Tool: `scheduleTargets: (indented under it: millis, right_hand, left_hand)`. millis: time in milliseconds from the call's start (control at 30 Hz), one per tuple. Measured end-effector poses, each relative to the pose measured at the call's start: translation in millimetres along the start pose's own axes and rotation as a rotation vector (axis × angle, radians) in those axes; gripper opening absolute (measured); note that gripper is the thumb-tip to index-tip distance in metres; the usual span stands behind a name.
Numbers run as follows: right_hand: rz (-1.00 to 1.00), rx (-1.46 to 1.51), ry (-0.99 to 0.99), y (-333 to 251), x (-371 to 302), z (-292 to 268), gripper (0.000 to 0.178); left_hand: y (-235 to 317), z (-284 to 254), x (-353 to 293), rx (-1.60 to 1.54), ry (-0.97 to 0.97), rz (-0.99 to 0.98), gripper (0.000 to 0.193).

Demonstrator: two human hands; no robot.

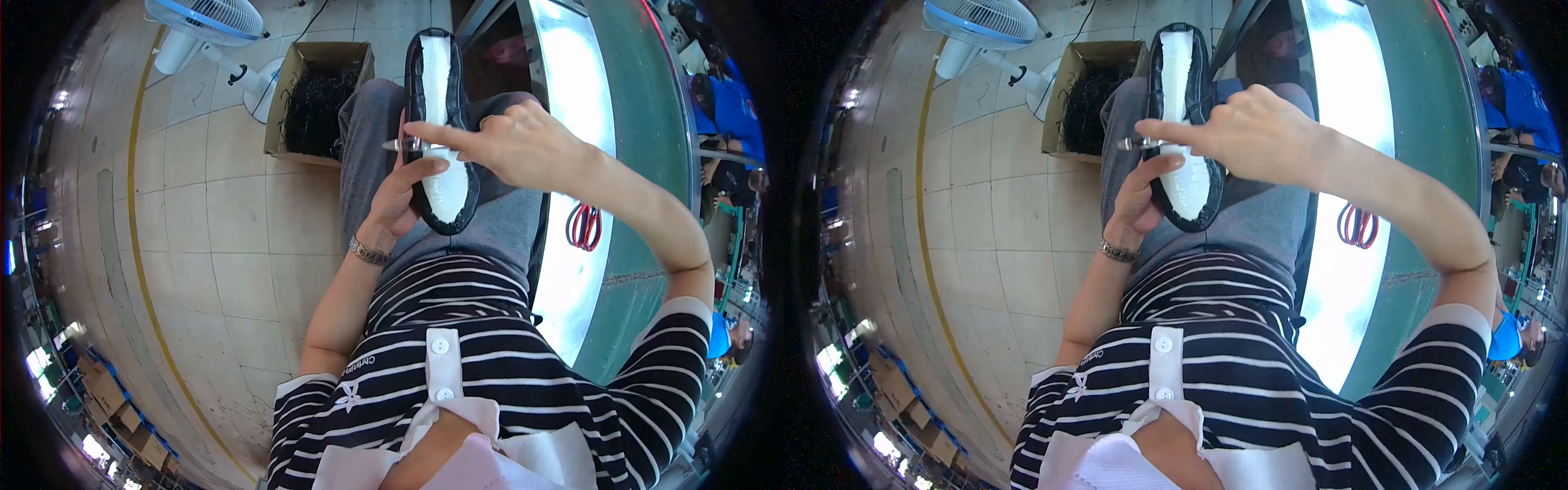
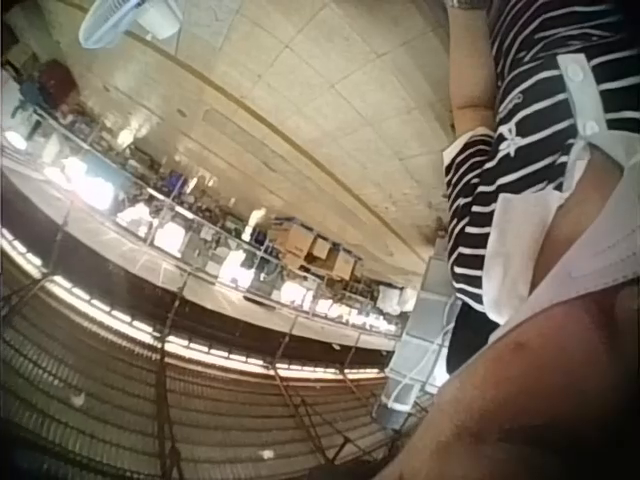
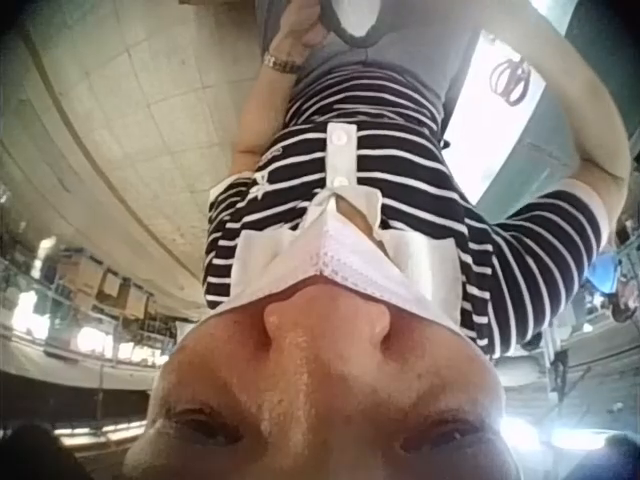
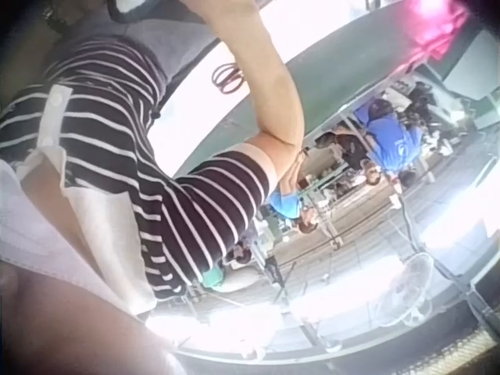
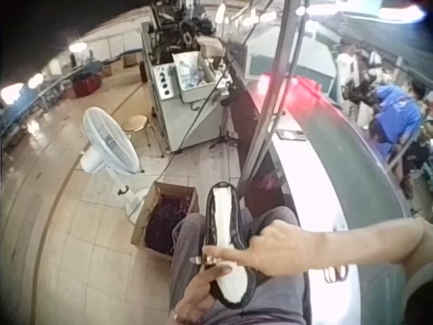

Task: Measuring, trimming, and assembling shoe components on a lasting line.

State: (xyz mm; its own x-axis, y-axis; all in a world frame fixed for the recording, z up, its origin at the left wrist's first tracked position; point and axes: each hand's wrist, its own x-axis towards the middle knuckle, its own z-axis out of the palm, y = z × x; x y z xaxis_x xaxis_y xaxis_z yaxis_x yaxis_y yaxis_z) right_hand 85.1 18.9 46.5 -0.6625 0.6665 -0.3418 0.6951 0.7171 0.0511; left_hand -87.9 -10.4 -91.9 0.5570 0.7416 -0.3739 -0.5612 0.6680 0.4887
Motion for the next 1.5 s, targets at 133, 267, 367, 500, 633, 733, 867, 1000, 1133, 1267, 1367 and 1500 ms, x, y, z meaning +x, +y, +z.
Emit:
scheduleTargets:
  millis: [133, 267, 367, 500, 633, 733, 867, 1000, 1133, 1267, 1367, 1500]
  right_hand:
    - [-0.005, 0.206, 0.218, -10.0, -5.8, -13.6, 0.07]
    - [0.192, 0.25, -0.032, -1.6, -0.1, 8.2, 0.068]
    - [0.132, 0.139, 0.1, -1.1, -7.2, 3.4, 0.069]
    - [0.171, 0.129, -0.088, -4.3, -33.2, -16.7, 0.066]
    - [-0.037, -0.152, 0.282, -4.2, -41.6, 9.4, 0.066]
    - [-0.133, -0.243, 0.377, -3.1, -32.3, 10.3, 0.062]
    - [-0.07, -0.006, 0.015, -6.6, -31.5, -5.2, 0.056]
    - [0.109, 0.284, -0.389, -13.2, -24.8, -25.9, 0.056]
    - [0.246, 0.958, -0.44, -2.1, -29.0, -10.6, 0.061]
    - [0.459, 1.504, -0.529, -0.2, -24.8, -11.5, 0.065]
    - [0.174, 0.996, -0.204, -3.0, -30.9, -1.2, 0.063]
    - [0.244, 0.778, -0.426, -4.8, -29.3, -34.9, 0.054]
  left_hand:
    - [0.9, -3.7, -4.3, -0.019, -0.009, -0.071, 0.032]
    - [-2.3, -8.5, 0.0, -0.079, -0.11, -0.079, 0.051]
    - [-16.0, -23.3, -8.4, -0.125, -0.184, -0.045, 0.055]
    - [-20.1, -17.5, -21.5, -0.214, -0.215, -0.037, 0.078]
    - [-17.3, -13.4, -19.5, -0.183, -0.229, -0.078, 0.081]
    - [-17.3, -5.4, -19.6, -0.154, -0.153, -0.044, 0.074]
    - [-16.2, 5.1, -23.8, -0.097, 0.056, 0.096, 0.063]
    - [-10.7, 9.4, -30.1, -0.059, 0.07, 0.078, 0.06]
    - [-11.7, 6.3, -30.6, -0.055, 0.049, 0.062, 0.062]
    - [-10.6, 15.9, -29.9, -0.117, 0.135, 0.069, 0.058]
    - [-15.1, 13.8, -26.9, -0.082, 0.174, 0.105, 0.058]
    - [-16.9, 15.2, -23.8, -0.05, 0.105, 0.131, 0.063]
